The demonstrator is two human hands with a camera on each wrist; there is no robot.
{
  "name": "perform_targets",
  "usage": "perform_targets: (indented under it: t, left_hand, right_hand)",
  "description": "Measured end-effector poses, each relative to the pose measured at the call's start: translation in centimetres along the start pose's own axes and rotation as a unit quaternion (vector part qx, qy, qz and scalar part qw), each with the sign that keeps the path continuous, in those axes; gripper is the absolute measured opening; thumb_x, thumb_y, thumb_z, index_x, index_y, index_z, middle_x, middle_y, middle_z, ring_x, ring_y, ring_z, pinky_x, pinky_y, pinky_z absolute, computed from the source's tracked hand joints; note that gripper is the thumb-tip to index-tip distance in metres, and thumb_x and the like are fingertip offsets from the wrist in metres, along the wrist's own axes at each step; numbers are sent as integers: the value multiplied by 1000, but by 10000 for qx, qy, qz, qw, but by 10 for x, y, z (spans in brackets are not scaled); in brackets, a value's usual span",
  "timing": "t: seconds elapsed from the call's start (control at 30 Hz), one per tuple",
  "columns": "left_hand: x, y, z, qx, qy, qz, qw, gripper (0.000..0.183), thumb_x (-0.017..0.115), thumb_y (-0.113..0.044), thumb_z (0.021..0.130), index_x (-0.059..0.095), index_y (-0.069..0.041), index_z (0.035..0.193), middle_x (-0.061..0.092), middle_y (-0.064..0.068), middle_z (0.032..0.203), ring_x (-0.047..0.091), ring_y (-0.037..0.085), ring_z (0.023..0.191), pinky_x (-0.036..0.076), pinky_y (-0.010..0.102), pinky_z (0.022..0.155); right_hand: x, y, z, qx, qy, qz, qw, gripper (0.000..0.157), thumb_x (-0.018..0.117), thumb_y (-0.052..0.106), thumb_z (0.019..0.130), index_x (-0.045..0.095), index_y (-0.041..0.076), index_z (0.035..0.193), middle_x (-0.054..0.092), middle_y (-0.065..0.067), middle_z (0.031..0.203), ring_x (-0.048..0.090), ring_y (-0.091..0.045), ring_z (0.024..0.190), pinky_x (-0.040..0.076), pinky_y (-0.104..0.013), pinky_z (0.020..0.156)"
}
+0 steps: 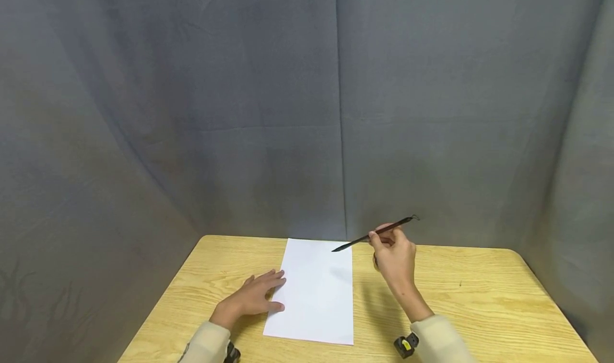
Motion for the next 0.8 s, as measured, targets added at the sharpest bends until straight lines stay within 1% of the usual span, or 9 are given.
perform_targets:
  t: [0.23, 0.43, 0.5, 0.67, 0.8]
  left_hand:
    - [-1, 2, 0, 10, -17, 5, 10000, 76, 80, -44, 94, 54, -9, 156, 42, 8, 171, 32, 38, 162, 14, 80, 125]
    - [0, 1, -1, -9, -18, -9, 10000, 75, 79, -44, 94, 54, -9, 156, 42, 8, 171, 32, 38, 162, 14, 79, 126]
    - [-1, 0, -1, 4, -27, -24, 10000, 75, 80, -43, 94, 54, -9, 156, 42, 9, 171, 32, 38, 161, 13, 80, 126]
    - [-1, -1, -1, 11, -25, -25, 10000, 75, 80, -42, 94, 54, -9, 156, 42, 9, 171, 31, 39, 162, 13, 80, 126]
    - [0, -1, 1, -2, -35, -29, 10000, 75, 80, -43, 94, 54, -10, 156, 42, 8, 171, 31, 38, 162, 12, 79, 126]
  right_hand:
    - [8, 3, -2, 30, 64, 93, 9999, 12, 76, 6, 98, 70, -1, 104, 81, -19, 92, 72, 6, 72, 57, -10, 66]
    - [13, 4, -6, 69, 106, 215, 9997, 12, 77, 7, 98, 70, -1, 103, 80, -21, 89, 69, 7, 67, 52, -15, 50]
    - [15, 4, -7, 53, 132, 188, 9997, 11, 77, 7, 98, 70, 0, 102, 80, -20, 89, 69, 7, 67, 51, -15, 49]
    - [21, 5, -9, 54, 192, 141, 9997, 11, 78, 5, 96, 70, 1, 103, 81, -16, 90, 72, 7, 73, 56, -12, 62]
    - [24, 6, -10, 50, 195, 326, 9993, 11, 78, 2, 95, 70, 0, 102, 81, -18, 89, 72, 5, 72, 58, -12, 65]
Point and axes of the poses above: each hand's wrist, its own z-axis towards the middle knuckle, its own x-axis out of the palm, y = z × x, the point moved 4 cm from there along z, towards the middle knuckle
